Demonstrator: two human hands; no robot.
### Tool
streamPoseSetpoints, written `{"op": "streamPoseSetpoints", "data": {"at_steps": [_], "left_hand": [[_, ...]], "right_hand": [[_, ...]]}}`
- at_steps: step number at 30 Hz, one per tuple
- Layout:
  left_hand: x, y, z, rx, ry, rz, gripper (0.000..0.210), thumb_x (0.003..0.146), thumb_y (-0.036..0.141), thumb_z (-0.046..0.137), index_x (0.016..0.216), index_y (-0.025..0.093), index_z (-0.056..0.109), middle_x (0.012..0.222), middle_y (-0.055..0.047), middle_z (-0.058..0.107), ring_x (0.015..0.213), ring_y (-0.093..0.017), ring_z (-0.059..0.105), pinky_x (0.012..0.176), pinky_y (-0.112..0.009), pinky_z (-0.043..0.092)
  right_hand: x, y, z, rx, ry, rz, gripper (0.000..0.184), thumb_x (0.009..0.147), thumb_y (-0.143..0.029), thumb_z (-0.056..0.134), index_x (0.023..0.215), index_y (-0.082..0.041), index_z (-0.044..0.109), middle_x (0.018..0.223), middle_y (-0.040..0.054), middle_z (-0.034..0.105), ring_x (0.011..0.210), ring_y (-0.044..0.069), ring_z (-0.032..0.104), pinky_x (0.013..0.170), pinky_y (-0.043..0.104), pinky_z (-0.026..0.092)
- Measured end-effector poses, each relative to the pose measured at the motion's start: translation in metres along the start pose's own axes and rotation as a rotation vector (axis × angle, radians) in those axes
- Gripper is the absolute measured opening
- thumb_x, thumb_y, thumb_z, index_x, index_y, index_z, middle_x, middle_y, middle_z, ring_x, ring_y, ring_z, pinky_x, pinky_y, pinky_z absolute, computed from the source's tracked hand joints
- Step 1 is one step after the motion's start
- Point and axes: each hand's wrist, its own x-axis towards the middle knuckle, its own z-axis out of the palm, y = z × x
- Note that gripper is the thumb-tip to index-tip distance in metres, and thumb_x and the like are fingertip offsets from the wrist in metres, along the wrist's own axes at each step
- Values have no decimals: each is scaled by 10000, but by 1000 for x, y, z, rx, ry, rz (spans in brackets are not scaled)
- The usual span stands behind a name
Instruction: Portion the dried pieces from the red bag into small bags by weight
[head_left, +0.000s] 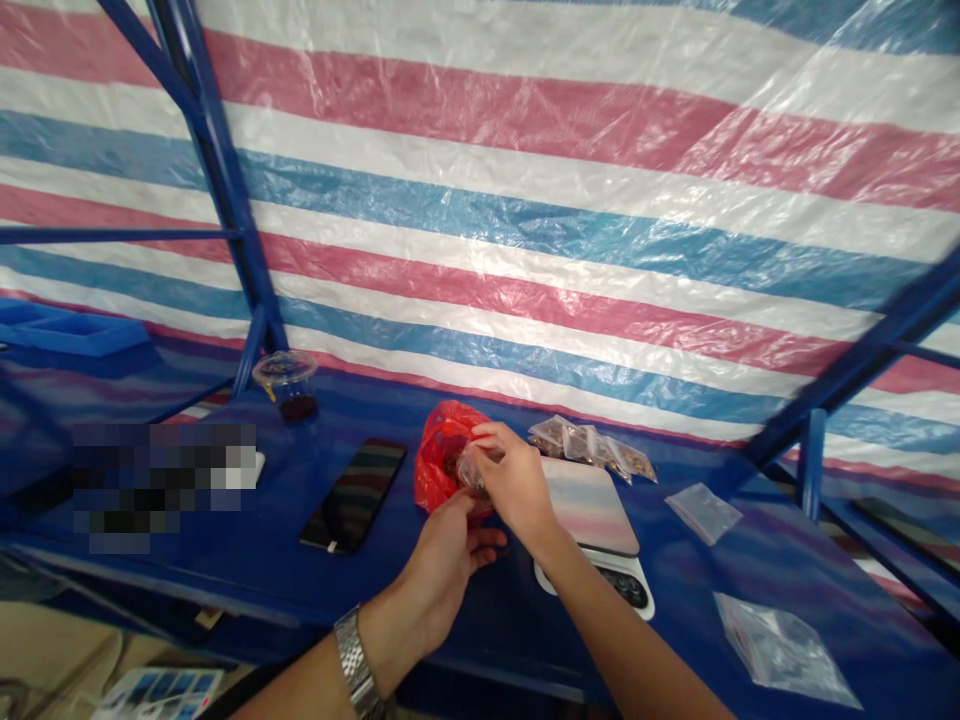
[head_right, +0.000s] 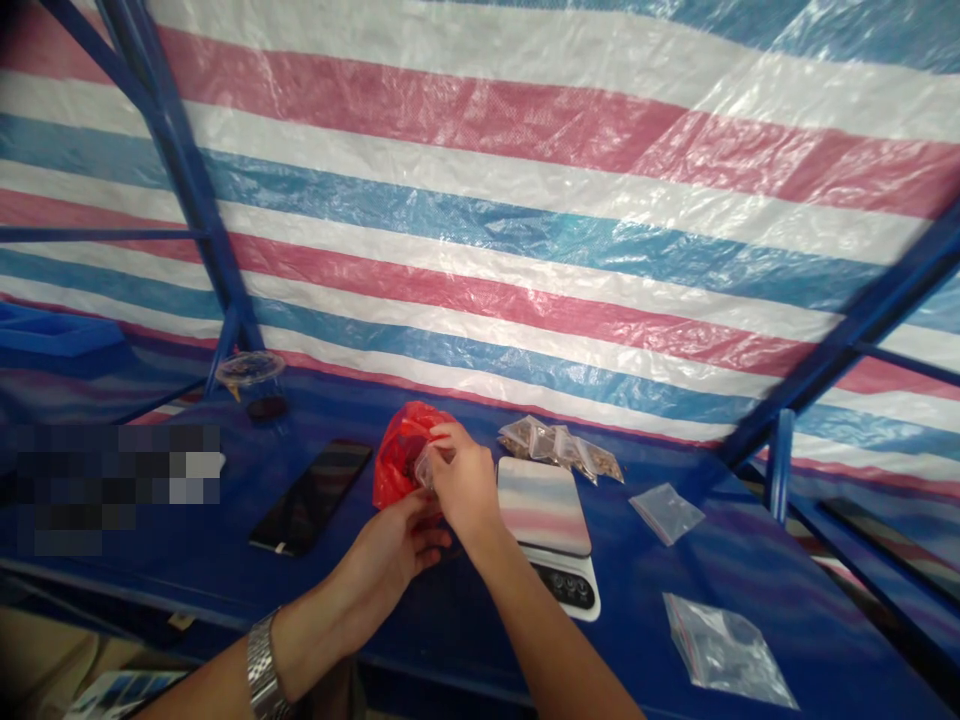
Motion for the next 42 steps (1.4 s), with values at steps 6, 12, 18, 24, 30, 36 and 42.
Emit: {"op": "streamPoseSetpoints", "data": {"at_steps": [6,12,18,24,30,36,42], "left_hand": [[-4,9,1,-25,-20,-34,196,986,199,448,970,143,635,779,-14,687,484,-90,583,522,-222,409],[-3,10,-3,-52,-31,-73,211,983,212,440,933,140,632,755,-20,673,504,-100,586,538,-233,415],[-5,11,-3,-46,-8,-105,216,989,260,441,998,157,630,837,-27,683,499,-99,580,516,-237,402],[-13,19,-2,-35,8,-111,198,969,265,430,997,181,608,843,-19,679,500,-110,591,526,-241,405],[-16,21,-3,-48,-31,-114,202,939,241,407,974,180,597,784,-12,650,501,-116,599,533,-242,422],[-4,8,-9,31,-22,41,290,984,348,446,1082,163,646,990,-72,719,546,-104,628,543,-233,445],[5,-5,-11,448,57,430,482,967,329,506,1441,255,558,1191,-89,720,646,-132,655,591,-258,479]], "right_hand": [[0,-1,7,38,-22,-20,158,878,-196,610,995,-241,706,951,21,801,904,205,772,847,333,574],[-3,-1,9,9,-52,-20,190,875,-168,604,1010,-241,715,952,20,799,895,200,769,828,332,577],[-6,5,6,22,-17,-33,147,882,-192,615,981,-243,710,983,18,797,925,203,761,879,351,575],[-9,2,5,52,-64,-33,117,882,-198,625,940,-245,715,956,15,794,923,197,756,879,338,575],[-10,5,3,88,-73,-57,110,892,-220,625,952,-242,715,953,13,790,909,194,750,880,342,571],[-12,6,-8,213,-84,-56,114,899,-296,649,965,-223,707,959,33,783,895,196,749,874,336,576],[-22,6,-48,336,-114,-22,230,857,-363,722,1038,-226,686,973,46,788,925,217,757,837,331,591]]}}
